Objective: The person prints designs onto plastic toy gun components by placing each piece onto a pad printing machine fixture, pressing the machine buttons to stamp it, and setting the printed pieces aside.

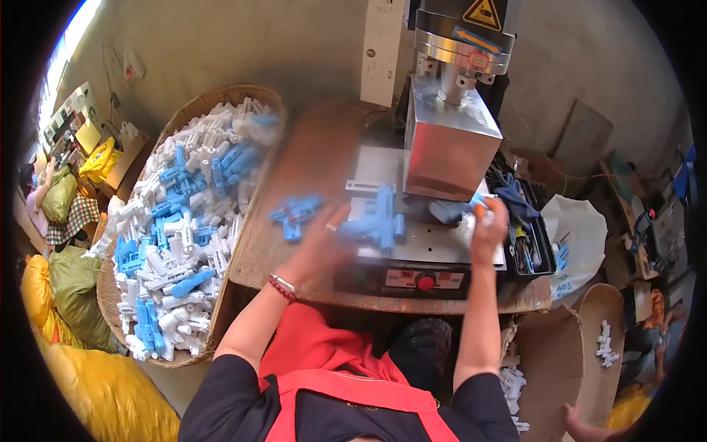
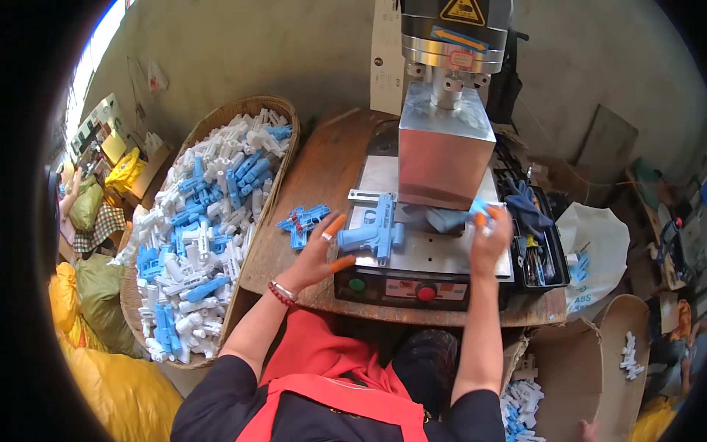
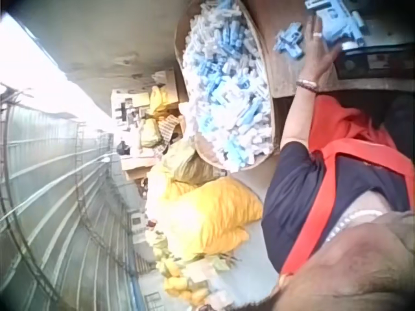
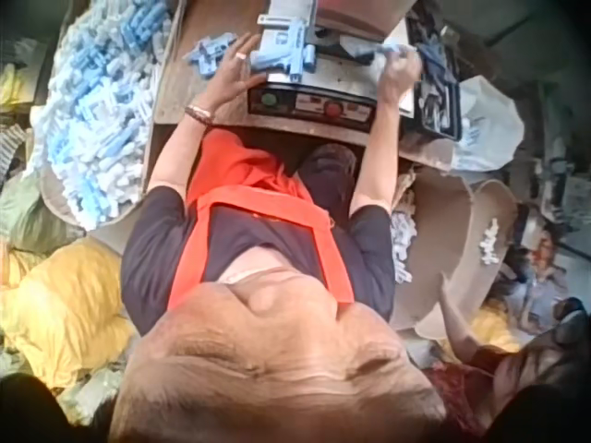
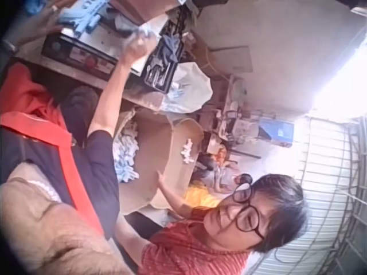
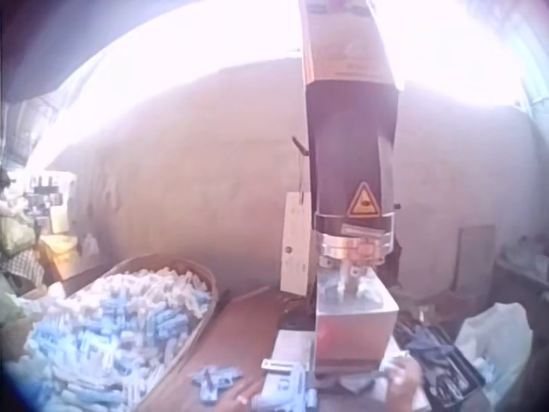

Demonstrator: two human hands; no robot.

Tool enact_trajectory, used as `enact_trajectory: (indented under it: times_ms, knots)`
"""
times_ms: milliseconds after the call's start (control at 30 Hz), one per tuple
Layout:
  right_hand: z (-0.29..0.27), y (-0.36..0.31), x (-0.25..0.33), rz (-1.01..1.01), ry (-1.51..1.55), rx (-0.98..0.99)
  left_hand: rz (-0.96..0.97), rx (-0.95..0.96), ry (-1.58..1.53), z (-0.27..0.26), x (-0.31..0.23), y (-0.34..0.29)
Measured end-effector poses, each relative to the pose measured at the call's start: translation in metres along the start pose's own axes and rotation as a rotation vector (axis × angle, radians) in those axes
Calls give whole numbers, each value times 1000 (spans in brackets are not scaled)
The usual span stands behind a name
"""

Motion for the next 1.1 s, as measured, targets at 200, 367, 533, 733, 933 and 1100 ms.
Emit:
enact_trajectory:
  times_ms: [200, 367, 533, 733, 933, 1100]
  knots:
    - [-223, -81, 7, 121, -164, -423, 28, 30, 75, 24, -14, -9]
    - [-190, -124, -48, 502, -50, 74, 35, -322, 44, 40, -32, 0]
    - [-101, -145, -98, 551, 207, 285, 49, -310, 105, 79, -28, 80]
    - [-70, -142, -109, 587, 113, 353, 108, -321, 283, 108, -14, 117]
    - [-68, -134, -122, 566, 113, 583, 35, 183, 198, 60, -3, 29]
    - [-76, -137, -129, 593, -55, 535, 146, 228, 133, 44, 6, -25]
Point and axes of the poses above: each hand's wrist, its own y-axis towards the middle knuckle, its own z-axis out of the palm, x = y × z, the point moved 6 cm from there along y, towards the middle knuckle, and after that the axes turned 12 degrees about -y, right-handed, at the moved point
